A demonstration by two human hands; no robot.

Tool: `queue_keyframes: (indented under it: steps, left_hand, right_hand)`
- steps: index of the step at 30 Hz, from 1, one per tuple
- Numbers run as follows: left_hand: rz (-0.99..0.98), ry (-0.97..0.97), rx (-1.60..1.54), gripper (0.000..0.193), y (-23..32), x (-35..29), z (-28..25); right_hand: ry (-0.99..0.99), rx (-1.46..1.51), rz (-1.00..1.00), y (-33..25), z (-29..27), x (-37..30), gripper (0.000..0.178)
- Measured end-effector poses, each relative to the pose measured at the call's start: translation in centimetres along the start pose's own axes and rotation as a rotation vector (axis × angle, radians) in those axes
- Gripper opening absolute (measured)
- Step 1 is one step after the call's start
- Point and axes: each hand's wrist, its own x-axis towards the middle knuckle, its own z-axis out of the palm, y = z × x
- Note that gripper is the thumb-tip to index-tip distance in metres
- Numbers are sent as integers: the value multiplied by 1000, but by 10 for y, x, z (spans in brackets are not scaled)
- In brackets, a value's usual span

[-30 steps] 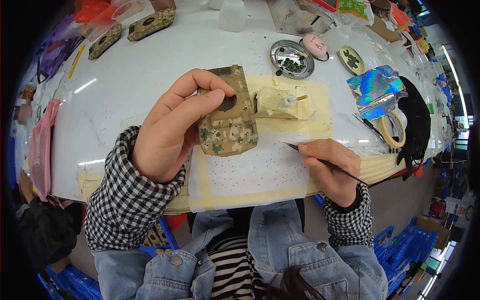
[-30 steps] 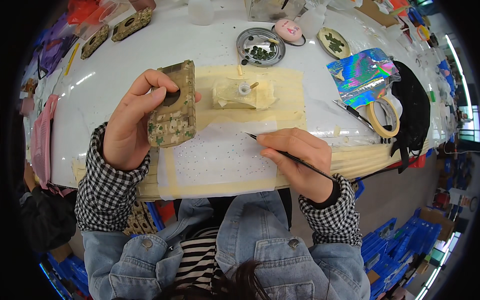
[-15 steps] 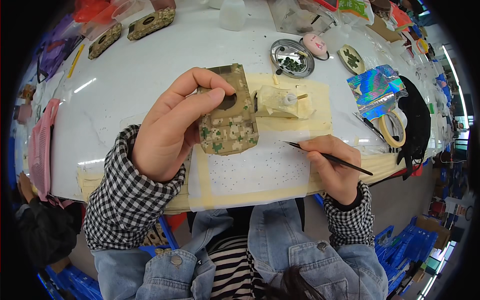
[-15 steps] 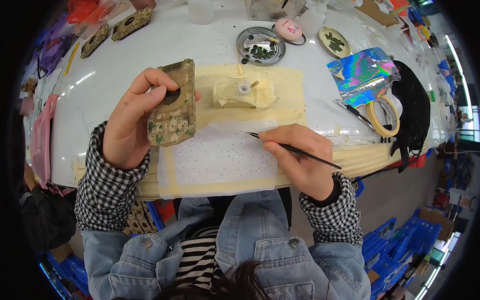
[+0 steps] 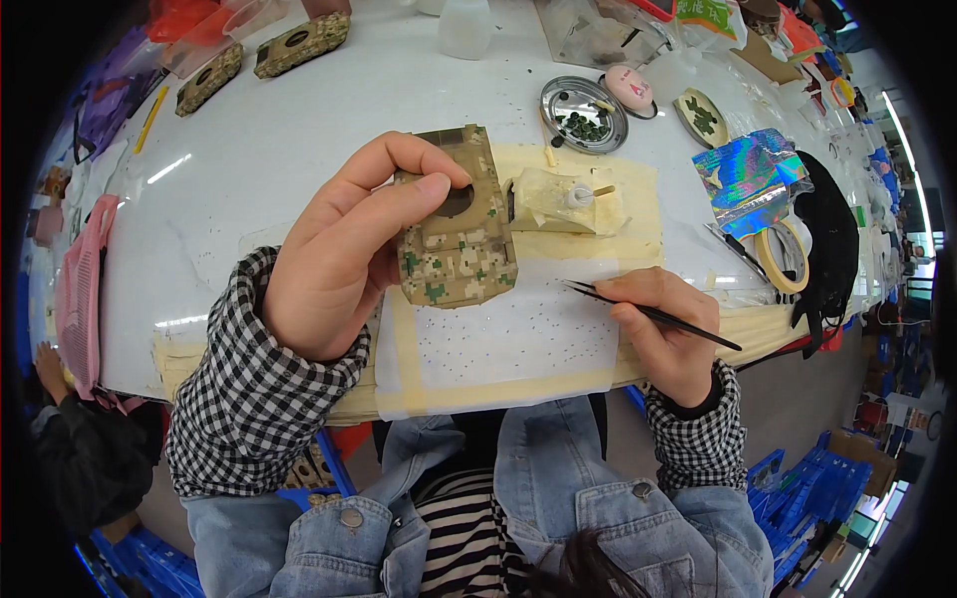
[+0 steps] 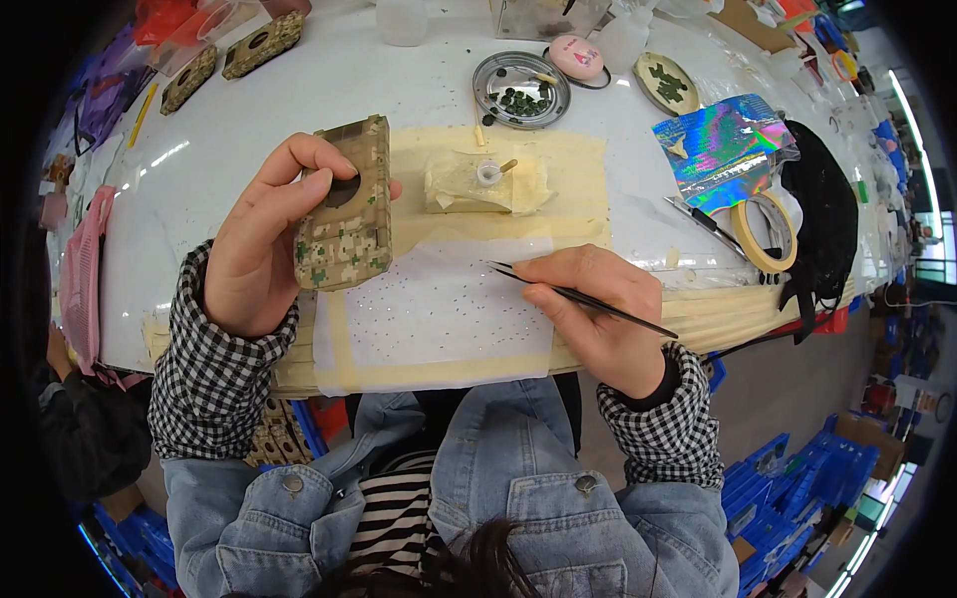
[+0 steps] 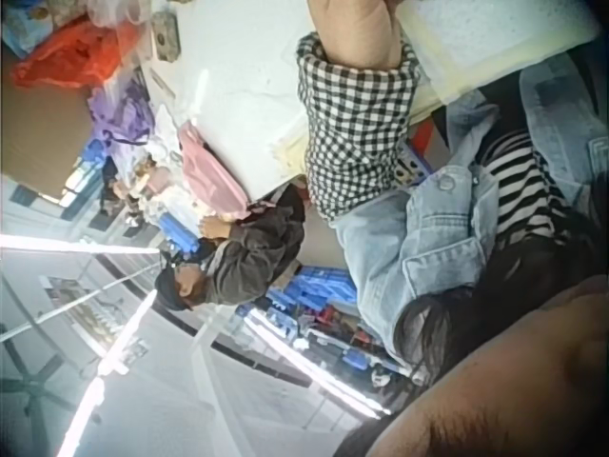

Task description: Painting camouflage patterns on a toy tank model with a fine brush.

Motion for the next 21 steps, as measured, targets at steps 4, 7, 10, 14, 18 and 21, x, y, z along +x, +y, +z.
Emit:
queue_keyframes:
  steps: [4, 7, 10, 14, 18, 21]
  left_hand:
    - [-1, -1, -3, 17, 0, 0, 1]
    - [4, -7, -15, 16, 0, -1, 0]
    - [9, -4, -6, 17, 0, 0, 0]
    - [8, -2, 5, 17, 0, 0, 1]
    - [7, 2, 8, 17, 0, 0, 1]
    - [9, 3, 4, 17, 0, 0, 1]
  right_hand:
    - [-13, -29, -58, -2, 0, 2, 15]
    - [-15, -32, -63, -1, 1, 2, 14]
    - [-11, -30, -56, -1, 0, 2, 14]
    - [2, -13, -31, 0, 1, 1, 12]
    - [12, 10, 9, 1, 1, 0, 11]
    - [22, 31, 55, 0, 1, -1, 11]
